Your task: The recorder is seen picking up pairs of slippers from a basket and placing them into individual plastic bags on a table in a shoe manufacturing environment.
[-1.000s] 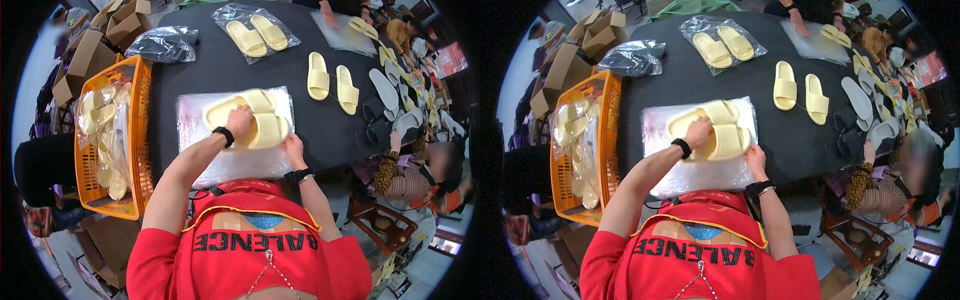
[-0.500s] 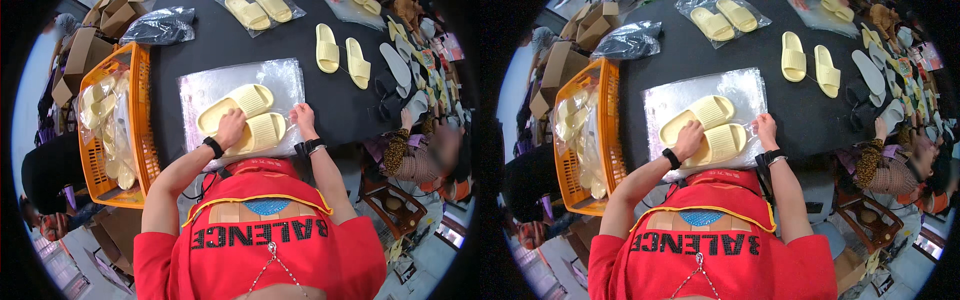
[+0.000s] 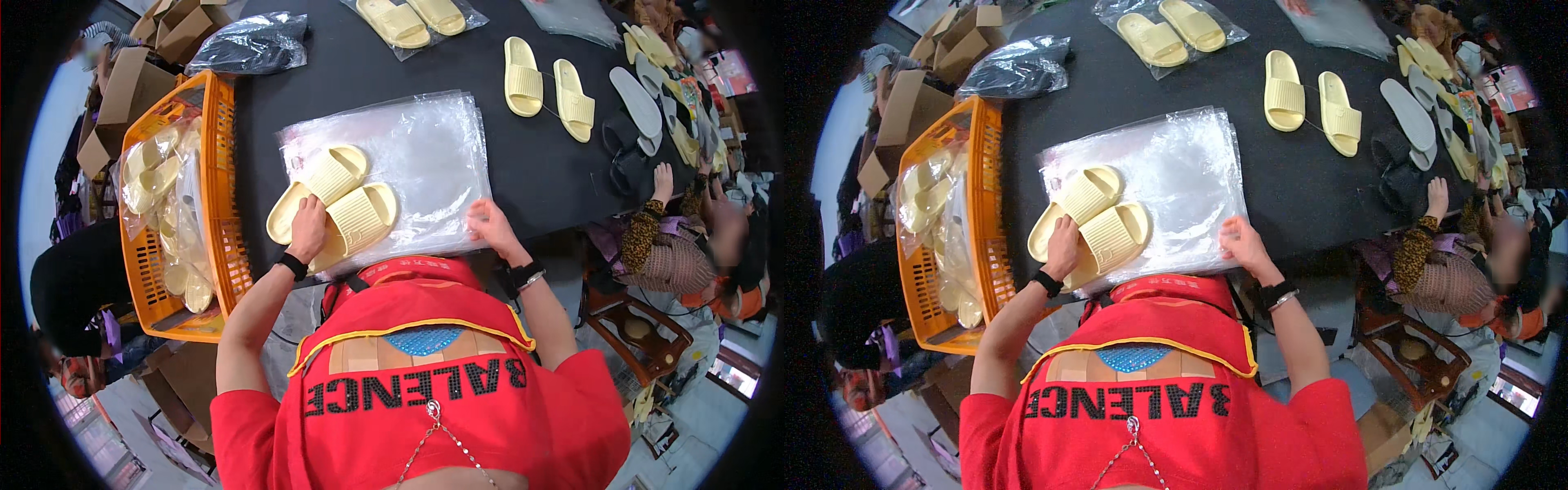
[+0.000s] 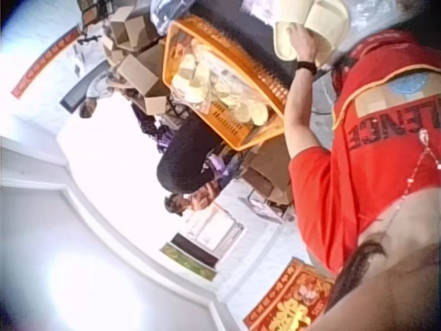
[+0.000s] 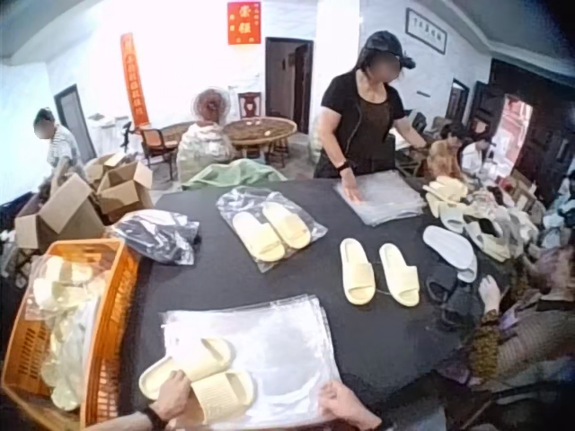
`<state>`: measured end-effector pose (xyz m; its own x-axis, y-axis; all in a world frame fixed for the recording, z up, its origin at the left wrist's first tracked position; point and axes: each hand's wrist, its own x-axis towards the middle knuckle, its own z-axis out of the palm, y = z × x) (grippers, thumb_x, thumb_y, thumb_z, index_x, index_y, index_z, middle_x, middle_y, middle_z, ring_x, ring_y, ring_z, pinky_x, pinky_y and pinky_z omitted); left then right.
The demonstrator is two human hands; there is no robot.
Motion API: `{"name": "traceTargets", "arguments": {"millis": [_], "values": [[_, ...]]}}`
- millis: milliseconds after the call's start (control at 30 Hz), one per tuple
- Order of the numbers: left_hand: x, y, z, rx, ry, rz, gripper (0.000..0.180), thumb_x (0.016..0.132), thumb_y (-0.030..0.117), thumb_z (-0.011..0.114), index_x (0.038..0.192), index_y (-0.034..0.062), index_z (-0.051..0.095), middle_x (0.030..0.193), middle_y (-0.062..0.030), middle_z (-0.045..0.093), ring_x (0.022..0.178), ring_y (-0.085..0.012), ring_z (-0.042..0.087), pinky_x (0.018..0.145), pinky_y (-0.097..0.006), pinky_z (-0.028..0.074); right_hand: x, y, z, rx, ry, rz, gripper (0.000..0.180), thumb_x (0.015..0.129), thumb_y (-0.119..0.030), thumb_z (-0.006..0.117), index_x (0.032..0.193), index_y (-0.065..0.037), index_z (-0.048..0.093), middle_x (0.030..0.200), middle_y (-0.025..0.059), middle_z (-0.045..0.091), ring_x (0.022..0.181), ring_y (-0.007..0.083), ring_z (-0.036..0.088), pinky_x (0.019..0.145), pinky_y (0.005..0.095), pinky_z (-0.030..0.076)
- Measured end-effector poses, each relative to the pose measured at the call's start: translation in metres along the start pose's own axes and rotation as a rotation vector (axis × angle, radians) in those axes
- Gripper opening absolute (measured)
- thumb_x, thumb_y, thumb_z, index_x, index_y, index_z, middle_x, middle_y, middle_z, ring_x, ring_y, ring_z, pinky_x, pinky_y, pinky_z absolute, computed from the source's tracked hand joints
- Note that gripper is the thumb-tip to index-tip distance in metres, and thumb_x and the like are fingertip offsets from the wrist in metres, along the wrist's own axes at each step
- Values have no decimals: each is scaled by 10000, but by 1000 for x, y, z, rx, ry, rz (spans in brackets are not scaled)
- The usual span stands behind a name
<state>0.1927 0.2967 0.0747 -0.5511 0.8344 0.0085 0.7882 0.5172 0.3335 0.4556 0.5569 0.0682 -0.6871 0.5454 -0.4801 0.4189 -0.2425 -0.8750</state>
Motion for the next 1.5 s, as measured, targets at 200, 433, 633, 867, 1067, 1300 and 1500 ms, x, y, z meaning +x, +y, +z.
{"name": "traceTargets", "arguments": {"millis": [200,433,633,867,1067,1300,1500], "values": [[7,-5,-12,31,-84,30,187,660,26,539,838,-16,502,900,-154,484,876,-326,461,740,-400,440,-7,13,-15,-45,5,8,139,774,-105,609,872,-17,564,701,25,555,580,79,522,509,215,447],[52,98,-27,-47,-134,321,179,635,85,538,791,-1,520,860,-159,502,827,-298,507,670,-386,451,-10,26,-9,-187,77,-94,142,775,-105,587,868,2,574,706,26,572,577,79,518,523,235,434],[73,103,42,10,-166,339,229,663,76,529,877,-2,513,921,-154,504,883,-303,498,713,-403,450,-16,34,-14,-331,135,-45,206,732,-85,587,918,4,577,742,52,608,680,120,563,622,259,453],[41,-49,2,91,147,-54,205,684,6,506,888,2,491,928,-159,502,897,-352,478,740,-422,434,-13,33,-17,-452,164,-143,243,720,-188,617,900,-28,586,700,91,589,645,231,581,620,322,466],[46,-45,-30,57,141,-100,137,707,39,529,829,1,481,882,-145,499,861,-341,465,726,-428,419,-12,-2,-3,-1055,396,-549,346,659,-325,651,936,-121,613,1255,117,422,1182,294,339,918,450,280],[106,36,-72,-173,40,159,162,719,55,533,874,23,565,944,-131,549,843,-355,539,686,-422,451,10,34,33,-1170,15,-519,725,717,-628,489,1287,-185,419,1405,146,230,1321,322,133,958,661,-7],[212,183,-93,-555,189,516,377,774,-20,492,1144,39,454,1234,-197,387,1078,-354,449,882,-372,391,8,36,38,-1124,43,-550,716,717,-592,530,1303,-209,378,1414,144,195,1327,306,108,916,700,-7]]}}
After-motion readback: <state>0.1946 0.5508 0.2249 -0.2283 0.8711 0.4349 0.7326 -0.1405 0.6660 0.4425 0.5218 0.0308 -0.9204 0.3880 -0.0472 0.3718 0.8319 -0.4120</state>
